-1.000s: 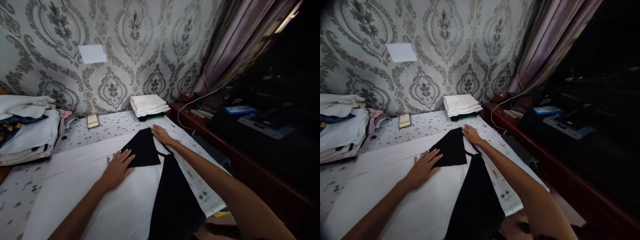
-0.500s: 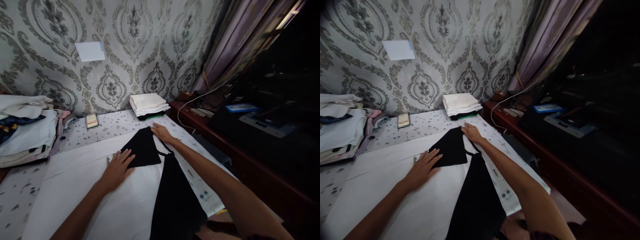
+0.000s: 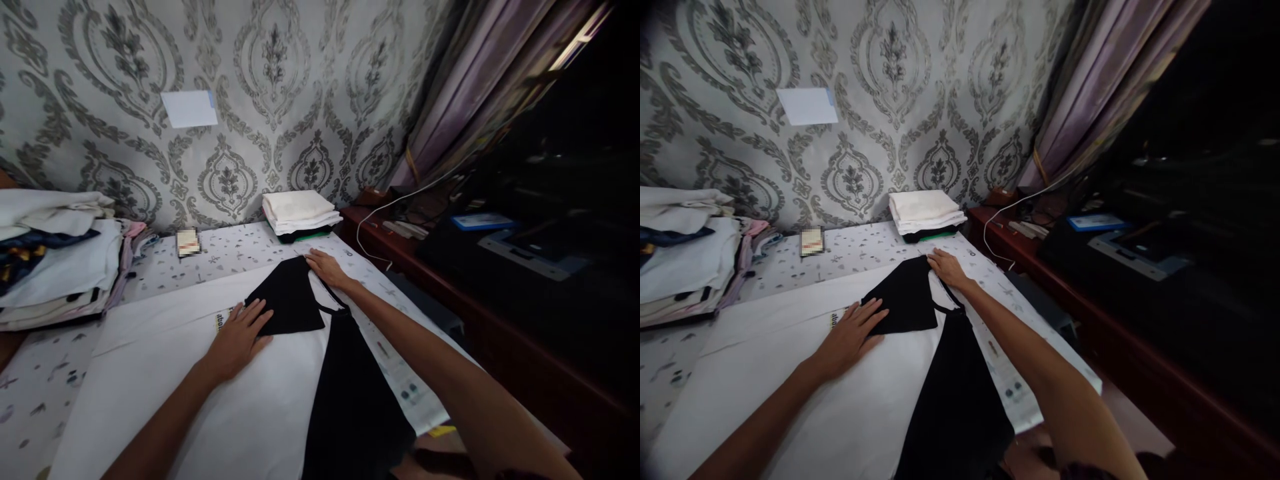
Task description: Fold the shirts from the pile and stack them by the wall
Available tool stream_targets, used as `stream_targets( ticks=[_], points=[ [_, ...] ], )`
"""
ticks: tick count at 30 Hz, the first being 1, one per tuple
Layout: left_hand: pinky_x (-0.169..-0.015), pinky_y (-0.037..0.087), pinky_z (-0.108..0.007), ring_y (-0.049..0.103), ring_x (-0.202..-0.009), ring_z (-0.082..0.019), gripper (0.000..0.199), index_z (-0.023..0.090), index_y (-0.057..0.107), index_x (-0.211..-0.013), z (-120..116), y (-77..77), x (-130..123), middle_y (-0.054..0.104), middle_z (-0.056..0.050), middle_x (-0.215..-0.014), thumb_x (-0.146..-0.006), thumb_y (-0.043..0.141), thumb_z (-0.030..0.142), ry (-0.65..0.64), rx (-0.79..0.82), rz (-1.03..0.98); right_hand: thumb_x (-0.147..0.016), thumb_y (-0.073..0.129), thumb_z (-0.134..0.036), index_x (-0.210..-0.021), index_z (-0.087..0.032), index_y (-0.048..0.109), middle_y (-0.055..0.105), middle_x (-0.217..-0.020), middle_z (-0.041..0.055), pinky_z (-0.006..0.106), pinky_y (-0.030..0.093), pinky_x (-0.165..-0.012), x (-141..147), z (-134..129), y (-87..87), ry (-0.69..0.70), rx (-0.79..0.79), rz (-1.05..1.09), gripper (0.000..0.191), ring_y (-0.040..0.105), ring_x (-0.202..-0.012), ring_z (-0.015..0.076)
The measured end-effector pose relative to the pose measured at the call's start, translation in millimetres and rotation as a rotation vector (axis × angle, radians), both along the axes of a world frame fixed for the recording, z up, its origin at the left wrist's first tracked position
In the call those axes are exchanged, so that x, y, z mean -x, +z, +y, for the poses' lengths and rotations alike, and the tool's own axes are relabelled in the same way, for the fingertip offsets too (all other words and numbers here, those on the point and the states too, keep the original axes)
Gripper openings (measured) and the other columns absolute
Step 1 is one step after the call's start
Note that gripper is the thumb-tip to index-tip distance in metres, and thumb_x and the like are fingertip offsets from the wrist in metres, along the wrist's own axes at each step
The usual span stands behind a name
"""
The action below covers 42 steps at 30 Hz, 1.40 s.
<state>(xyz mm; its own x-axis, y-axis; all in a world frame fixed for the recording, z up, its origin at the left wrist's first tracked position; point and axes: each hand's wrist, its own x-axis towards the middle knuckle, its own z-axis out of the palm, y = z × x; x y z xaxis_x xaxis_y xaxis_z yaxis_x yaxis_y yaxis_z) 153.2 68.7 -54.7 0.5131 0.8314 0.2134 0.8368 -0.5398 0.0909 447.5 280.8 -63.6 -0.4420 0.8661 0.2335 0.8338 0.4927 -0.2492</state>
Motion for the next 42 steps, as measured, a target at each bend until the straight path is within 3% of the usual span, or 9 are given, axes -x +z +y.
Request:
stream_targets(
  ticks=[8,16,20,24,27,29,31,36,42],
  points=[
    [-0.121,0.029,-0.049,0.035,-0.148,-0.022,0.057,0.024,0.046,-0.147,0.7,0.0,0.5,0.043,-0.008,-0.158,-0.103,0.027,0.055,-0.002,0.003,-0.004,-0.104,0.028,-0.047,-0.151,-0.024,0.043,0.039,-0.16,0.0073,0.054,0.027,-0.119,9.4,-19.4,7.7,0.182,0.058,-0.086,0.055,0.029,-0.15,0.0253],
    [-0.123,0.023,-0.051,0.03,-0.15,-0.024,0.059,0.021,0.045,-0.148,-0.7,5.1,2.8,0.04,-0.01,-0.16,-0.103,0.026,0.055,-0.004,0.081,-0.03,-0.103,0.032,-0.041,-0.148,-0.015,0.046,0.045,-0.155,0.0136,0.048,0.029,-0.12,-14.2,-38.8,11.4,-0.034,0.128,-0.032,0.054,0.036,-0.146,0.0276],
    [-0.124,0.02,-0.05,0.028,-0.151,-0.024,0.061,0.021,0.043,-0.148,-1.1,10.0,2.8,0.037,-0.01,-0.161,-0.103,0.026,0.057,0.006,0.143,-0.04,-0.102,0.034,-0.048,-0.147,-0.018,0.047,0.049,-0.152,0.0129,0.048,0.034,-0.118,-44.8,-102.8,18.0,-0.081,0.121,0.123,0.056,0.043,-0.142,0.0288],
    [-0.124,0.018,-0.051,0.021,-0.153,-0.025,0.062,0.02,0.039,-0.151,-11.1,17.4,8.3,0.028,-0.011,-0.165,-0.102,0.027,0.057,0.035,0.2,-0.035,-0.099,0.038,-0.055,-0.134,-0.02,0.059,0.058,-0.142,0.0134,0.048,0.042,-0.111,-67.3,-210.9,32.0,-0.178,0.047,0.318,0.053,0.052,-0.133,0.0309],
    [-0.124,0.017,-0.051,0.018,-0.154,-0.026,0.063,0.02,0.037,-0.153,-32.4,19.3,20.5,0.024,-0.011,-0.166,-0.103,0.025,0.057,0.048,0.203,-0.014,-0.095,0.044,-0.06,-0.101,-0.024,0.069,0.072,-0.103,0.0097,0.042,0.056,-0.087,-71.2,-300.8,30.6,-0.443,0.014,0.512,0.044,0.067,-0.098,0.029],
    [-0.125,0.017,-0.051,0.02,-0.154,-0.025,0.063,0.021,0.036,-0.153,-53.4,19.0,32.1,0.024,-0.01,-0.166,-0.103,0.025,0.056,0.043,0.193,-0.003,-0.093,0.047,-0.062,-0.079,-0.026,0.065,0.068,-0.076,0.0059,0.038,0.057,-0.071,-67.4,-349.9,19.4,-0.627,0.058,0.647,0.043,0.066,-0.074,0.0254],
    [-0.125,0.019,-0.05,0.023,-0.153,-0.024,0.062,0.021,0.036,-0.153,-78.0,19.9,45.1,0.025,-0.009,-0.166,-0.103,0.025,0.056,0.035,0.194,0.013,-0.089,0.054,-0.064,-0.081,-0.026,0.065,0.069,-0.077,0.0052,0.037,0.058,-0.069,-59.6,-381.9,3.1,-0.674,0.2,0.786,0.041,0.066,-0.074,0.0253],
    [-0.122,0.028,-0.049,0.03,-0.15,-0.026,0.058,0.03,0.038,-0.153,-147.4,35.9,79.1,0.028,-0.005,-0.165,-0.1,0.038,0.056,-0.01,0.272,0.077,-0.071,0.075,-0.067,-0.119,-0.028,0.065,0.071,-0.121,0.0081,0.041,0.058,-0.089,-38.8,-396.0,-35.0,-0.509,0.56,1.139,0.062,0.066,-0.113,0.0308],
    [-0.109,0.044,-0.045,0.047,-0.138,-0.03,0.061,0.035,0.044,-0.149,-229.4,44.8,116.9,0.045,-0.007,-0.156,-0.09,0.06,0.044,0.07,0.296,0.127,-0.063,0.082,-0.062,-0.106,-0.021,0.075,0.075,-0.115,0.0125,0.052,0.049,-0.104,-39.2,-388.6,-45.3,-0.468,0.865,1.175,0.059,0.066,-0.115,0.0362]
  ],
)
